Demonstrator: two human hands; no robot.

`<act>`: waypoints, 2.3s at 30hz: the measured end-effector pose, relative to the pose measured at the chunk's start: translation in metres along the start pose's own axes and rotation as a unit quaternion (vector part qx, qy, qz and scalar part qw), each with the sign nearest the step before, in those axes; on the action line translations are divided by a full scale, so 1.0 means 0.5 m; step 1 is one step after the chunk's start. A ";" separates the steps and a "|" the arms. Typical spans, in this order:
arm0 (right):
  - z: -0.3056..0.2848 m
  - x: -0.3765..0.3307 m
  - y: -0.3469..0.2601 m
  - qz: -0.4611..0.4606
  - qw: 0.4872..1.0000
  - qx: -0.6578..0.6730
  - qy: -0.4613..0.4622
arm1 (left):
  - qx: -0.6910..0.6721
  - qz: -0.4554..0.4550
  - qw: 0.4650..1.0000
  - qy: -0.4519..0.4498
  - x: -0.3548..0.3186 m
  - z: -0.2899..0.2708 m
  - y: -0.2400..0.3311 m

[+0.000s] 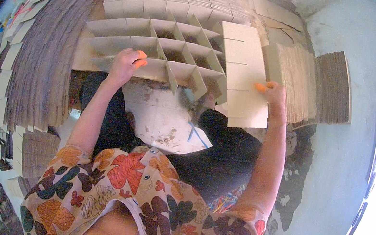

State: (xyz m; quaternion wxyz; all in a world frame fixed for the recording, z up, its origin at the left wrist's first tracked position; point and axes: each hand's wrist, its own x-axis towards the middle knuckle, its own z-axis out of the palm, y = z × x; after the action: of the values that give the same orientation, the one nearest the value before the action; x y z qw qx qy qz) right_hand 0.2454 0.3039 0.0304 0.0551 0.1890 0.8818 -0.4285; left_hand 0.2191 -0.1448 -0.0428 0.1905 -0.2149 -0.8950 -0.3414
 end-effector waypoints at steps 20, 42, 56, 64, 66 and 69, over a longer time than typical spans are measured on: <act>0.019 -0.016 -0.093 -0.016 0.972 0.214 0.091 | 0.012 -0.002 1.000 -0.010 -0.002 0.007 -0.009; 0.322 -0.104 -0.377 -0.415 0.909 -0.001 0.029 | 0.035 0.051 0.997 0.045 -0.039 -0.091 -0.079; 0.450 -0.064 -0.429 -0.497 0.861 -0.110 -0.002 | 0.033 0.037 0.998 0.043 -0.045 -0.075 -0.098; 0.524 -0.044 -0.415 -0.487 0.859 -0.147 -0.055 | 0.011 0.025 0.999 0.045 -0.037 -0.055 -0.113; 0.519 -0.045 -0.420 -0.479 0.862 -0.160 -0.054 | 0.002 0.019 0.999 0.049 -0.032 -0.060 -0.100; 0.520 -0.040 -0.418 -0.494 0.853 -0.164 -0.048 | 0.012 0.015 0.998 0.054 -0.025 -0.067 -0.085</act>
State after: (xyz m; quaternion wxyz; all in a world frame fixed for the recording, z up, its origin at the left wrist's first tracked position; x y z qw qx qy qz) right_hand 0.1675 -0.0213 0.0264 -0.0917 -0.3039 0.9128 -0.2569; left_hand 0.2142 -0.2000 -0.0480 0.2460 -0.2075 -0.8840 -0.3392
